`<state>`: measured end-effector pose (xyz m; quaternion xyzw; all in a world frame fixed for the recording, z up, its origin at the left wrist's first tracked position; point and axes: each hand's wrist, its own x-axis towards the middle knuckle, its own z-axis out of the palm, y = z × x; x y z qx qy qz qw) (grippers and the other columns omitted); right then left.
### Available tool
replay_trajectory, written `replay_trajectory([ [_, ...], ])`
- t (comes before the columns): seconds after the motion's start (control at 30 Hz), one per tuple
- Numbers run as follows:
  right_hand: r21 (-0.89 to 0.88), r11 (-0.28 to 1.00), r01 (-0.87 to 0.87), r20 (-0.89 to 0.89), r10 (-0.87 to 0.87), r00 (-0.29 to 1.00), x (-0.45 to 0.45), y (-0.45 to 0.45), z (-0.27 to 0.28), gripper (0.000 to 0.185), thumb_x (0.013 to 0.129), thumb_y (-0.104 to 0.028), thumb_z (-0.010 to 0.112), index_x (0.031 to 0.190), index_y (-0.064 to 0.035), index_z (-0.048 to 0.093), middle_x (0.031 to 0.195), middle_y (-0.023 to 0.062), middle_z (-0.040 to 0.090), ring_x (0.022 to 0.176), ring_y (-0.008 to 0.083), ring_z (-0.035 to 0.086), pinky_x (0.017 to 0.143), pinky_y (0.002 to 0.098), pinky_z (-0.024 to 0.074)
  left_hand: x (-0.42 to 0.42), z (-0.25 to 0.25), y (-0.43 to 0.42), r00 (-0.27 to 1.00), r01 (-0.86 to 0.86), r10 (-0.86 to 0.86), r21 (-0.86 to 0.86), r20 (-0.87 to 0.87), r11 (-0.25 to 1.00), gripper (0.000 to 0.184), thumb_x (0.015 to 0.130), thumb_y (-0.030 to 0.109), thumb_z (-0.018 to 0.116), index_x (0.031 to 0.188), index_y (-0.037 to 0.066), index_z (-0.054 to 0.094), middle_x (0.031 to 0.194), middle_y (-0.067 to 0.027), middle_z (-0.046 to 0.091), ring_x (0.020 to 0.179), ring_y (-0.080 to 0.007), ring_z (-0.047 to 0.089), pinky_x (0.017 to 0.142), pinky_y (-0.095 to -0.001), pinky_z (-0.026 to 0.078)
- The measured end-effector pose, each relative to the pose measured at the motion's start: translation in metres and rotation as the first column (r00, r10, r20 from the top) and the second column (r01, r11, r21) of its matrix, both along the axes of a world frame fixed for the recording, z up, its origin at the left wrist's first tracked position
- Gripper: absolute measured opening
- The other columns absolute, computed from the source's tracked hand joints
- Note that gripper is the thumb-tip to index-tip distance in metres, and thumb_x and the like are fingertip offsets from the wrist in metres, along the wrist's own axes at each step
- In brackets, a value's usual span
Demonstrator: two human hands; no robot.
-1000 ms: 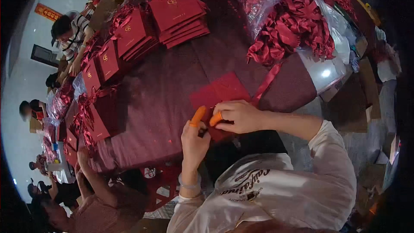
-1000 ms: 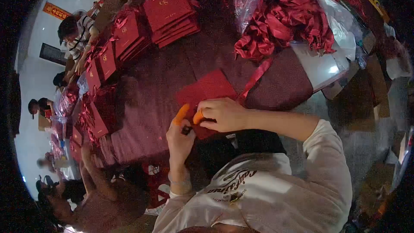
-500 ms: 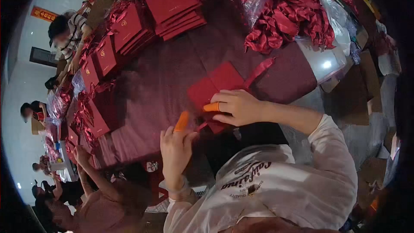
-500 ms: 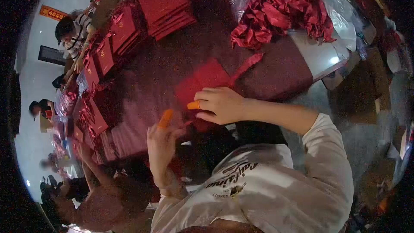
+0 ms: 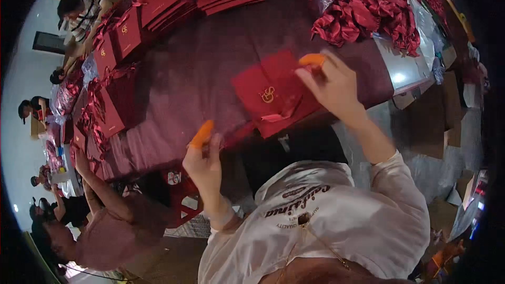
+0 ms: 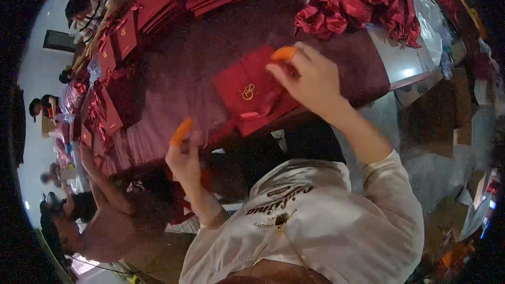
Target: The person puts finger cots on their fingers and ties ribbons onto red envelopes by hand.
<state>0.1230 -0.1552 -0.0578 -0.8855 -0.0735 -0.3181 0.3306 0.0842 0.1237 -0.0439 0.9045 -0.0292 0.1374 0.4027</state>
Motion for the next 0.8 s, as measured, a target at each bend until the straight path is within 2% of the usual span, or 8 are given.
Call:
replay_trajectory([
  [0.17, -0.352, 0.911, 0.216, -0.283, -0.323, 0.903, 0.015, -0.015, -0.014, 0.036, 0.077, -0.042, 0.064, 0.089, -0.0085, 0.055, 0.074, 0.008, 0.06, 0.066, 0.0287, 0.06, 0.056, 0.0382, 0.0476, 0.039, -0.033, -0.056, 0.99, 0.085, -0.064, -0.168, 0.128, 0.982, 0.031, 0.082, 0.009, 0.063, 0.108, -0.005, 0.055, 0.091, -0.0143, 0.061, 0.076, -0.0235, 0.058, 0.066, -0.0312, 0.047],
  [0.23, -0.322, 0.934, 0.152, -0.238, -0.235, 0.942, 0.017, -0.019, -0.022, 0.034, 0.079, -0.037, 0.064, 0.091, -0.0069, 0.053, 0.078, 0.0096, 0.06, 0.072, 0.0293, 0.06, 0.06, 0.0385, 0.0482, 0.046, -0.029, -0.065, 0.991, 0.105, -0.119, 0.19, 0.064, 0.976, 0.031, 0.081, 0.011, 0.064, 0.104, -0.006, 0.053, 0.093, -0.0136, 0.06, 0.075, -0.0261, 0.056, 0.064, -0.0335, 0.047],
  [0.33, -0.345, 0.928, 0.141, -0.31, -0.255, 0.916, 0.019, -0.022, -0.025, 0.029, 0.082, -0.027, 0.062, 0.097, -0.0049, 0.053, 0.084, 0.0099, 0.06, 0.078, 0.0247, 0.062, 0.064, 0.0356, 0.049, 0.047, -0.03, -0.072, 0.996, 0.057, -0.06, -0.049, -0.07, 0.997, 0.042, 0.076, 0.006, 0.069, 0.112, -0.005, 0.05, 0.091, -0.0118, 0.058, 0.074, -0.0195, 0.055, 0.065, -0.0291, 0.047],
  [0.4, 0.278, 0.96, 0.006, -0.315, 0.085, 0.945, 0.019, -0.021, -0.025, 0.021, 0.086, -0.015, 0.057, 0.102, -0.003, 0.053, 0.091, 0.0097, 0.061, 0.082, 0.0217, 0.063, 0.072, 0.0344, 0.0498, 0.044, -0.036, -0.073, 0.994, 0.037, -0.052, -0.148, -0.093, 0.988, 0.048, 0.074, 0.004, 0.07, 0.117, -0.004, 0.049, 0.09, -0.0094, 0.059, 0.073, -0.0143, 0.055, 0.066, -0.0268, 0.048],
  [0.47, 0.957, 0.265, -0.116, 0.045, 0.258, 0.965, 0.018, -0.009, -0.014, 0.017, 0.088, -0.007, 0.052, 0.104, -0.0013, 0.054, 0.097, 0.0104, 0.06, 0.084, 0.0205, 0.062, 0.078, 0.0341, 0.0497, 0.042, -0.045, -0.074, 0.997, 0.074, -0.072, -0.361, 0.018, 0.93, 0.061, 0.069, -0.002, 0.072, 0.123, -0.003, 0.044, 0.096, -0.0131, 0.055, 0.079, -0.0159, 0.054, 0.066, -0.026, 0.048],
  [0.6, 0.872, -0.431, -0.232, 0.406, 0.371, 0.835, 0.023, -0.032, -0.011, 0.024, 0.09, -0.004, 0.048, 0.114, -0.0003, 0.053, 0.1, 0.0105, 0.06, 0.086, 0.0184, 0.058, 0.073, 0.029, 0.0496, 0.04, -0.049, -0.074, 0.996, 0.056, -0.086, -0.521, -0.034, 0.852, 0.065, 0.069, -0.007, 0.069, 0.128, -0.001, 0.04, 0.103, -0.0105, 0.052, 0.081, -0.0128, 0.052, 0.07, -0.0246, 0.047],
  [0.7, 0.9, -0.379, -0.216, 0.381, 0.441, 0.813, 0.027, -0.017, -0.013, 0.026, 0.091, -0.006, 0.049, 0.116, -0.0011, 0.053, 0.099, 0.0091, 0.059, 0.075, 0.0147, 0.055, 0.064, 0.0254, 0.0459, 0.04, -0.046, -0.071, 0.991, 0.051, -0.116, -0.635, -0.062, 0.771, 0.068, 0.071, -0.008, 0.068, 0.13, -0.001, 0.036, 0.106, -0.0093, 0.05, 0.084, -0.012, 0.051, 0.072, -0.0236, 0.046],
  [0.8, 0.96, 0.251, -0.122, -0.029, 0.522, 0.852, 0.023, 0.008, 0.0, 0.022, 0.088, -0.011, 0.056, 0.107, 0.0006, 0.059, 0.089, 0.0061, 0.061, 0.071, 0.009, 0.052, 0.062, 0.0213, 0.0414, 0.041, -0.042, -0.066, 0.974, -0.01, -0.157, -0.725, -0.162, 0.689, 0.066, 0.072, -0.007, 0.067, 0.13, -0.003, 0.036, 0.108, -0.0098, 0.05, 0.087, -0.0114, 0.05, 0.074, -0.023, 0.045],
])
